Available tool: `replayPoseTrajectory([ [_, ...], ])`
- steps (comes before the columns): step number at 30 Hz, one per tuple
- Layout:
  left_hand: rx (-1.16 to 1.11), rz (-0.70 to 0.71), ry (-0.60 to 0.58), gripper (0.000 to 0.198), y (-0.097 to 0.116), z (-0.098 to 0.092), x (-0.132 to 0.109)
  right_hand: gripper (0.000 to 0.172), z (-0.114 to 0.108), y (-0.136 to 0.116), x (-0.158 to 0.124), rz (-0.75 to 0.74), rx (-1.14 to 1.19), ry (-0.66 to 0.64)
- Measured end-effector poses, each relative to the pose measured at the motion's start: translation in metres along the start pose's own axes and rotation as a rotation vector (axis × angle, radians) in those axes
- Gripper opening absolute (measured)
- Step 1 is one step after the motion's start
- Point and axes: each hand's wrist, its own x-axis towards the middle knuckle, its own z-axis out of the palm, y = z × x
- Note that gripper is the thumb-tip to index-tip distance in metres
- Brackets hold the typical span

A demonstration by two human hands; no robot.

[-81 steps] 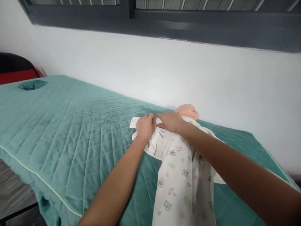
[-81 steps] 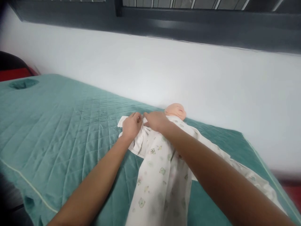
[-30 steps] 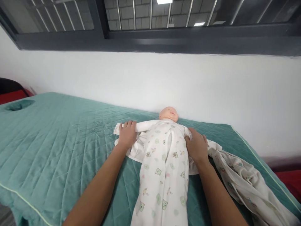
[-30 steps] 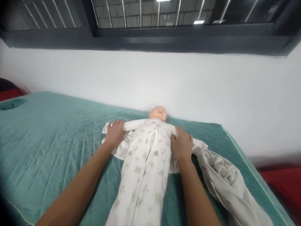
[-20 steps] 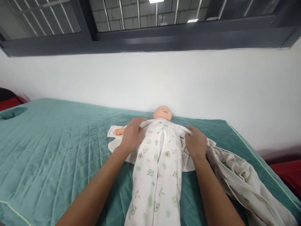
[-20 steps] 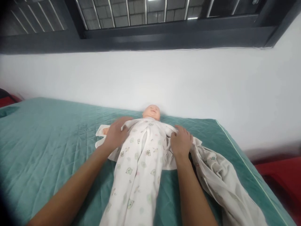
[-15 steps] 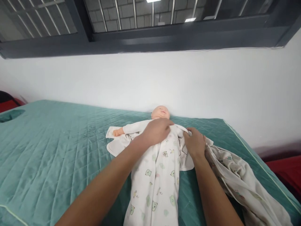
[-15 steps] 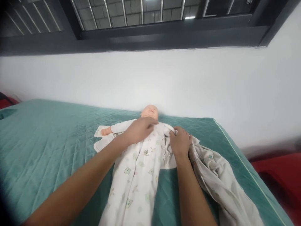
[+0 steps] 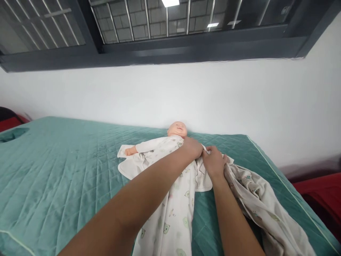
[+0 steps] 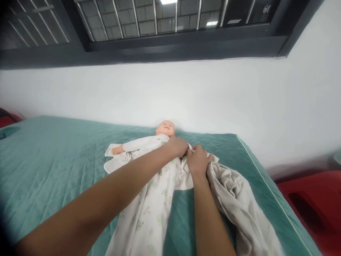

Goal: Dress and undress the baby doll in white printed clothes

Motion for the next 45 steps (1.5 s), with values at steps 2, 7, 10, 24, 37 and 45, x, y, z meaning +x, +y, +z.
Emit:
replayPoseTrajectory([
  [2,0.013,-0.007,-0.005,0.031,0.000,-0.001,0.002,0.030,0.000,0.003,0.002,0.015,0.011,0.006],
  [7,0.051,-0.008,-0.012,0.035,-0.012,-0.012,-0.002,0.031,-0.002,0.010,0.008,0.083,0.086,0.036],
  [10,0.077,0.000,-0.024,0.035,-0.012,-0.010,-0.002,0.030,-0.002,0.010,0.008,0.096,0.098,0.028],
  [24,0.115,0.170,0.060,0.033,-0.011,0.014,0.010,0.027,0.004,0.013,0.012,0.111,0.165,0.043],
  [37,0.166,0.037,0.085,0.034,-0.035,-0.019,-0.006,0.019,0.016,0.036,0.023,0.070,0.496,0.186],
  [45,0.186,-0.001,0.042,0.032,-0.052,-0.035,-0.021,0.018,0.020,0.048,0.029,0.114,0.665,0.221],
])
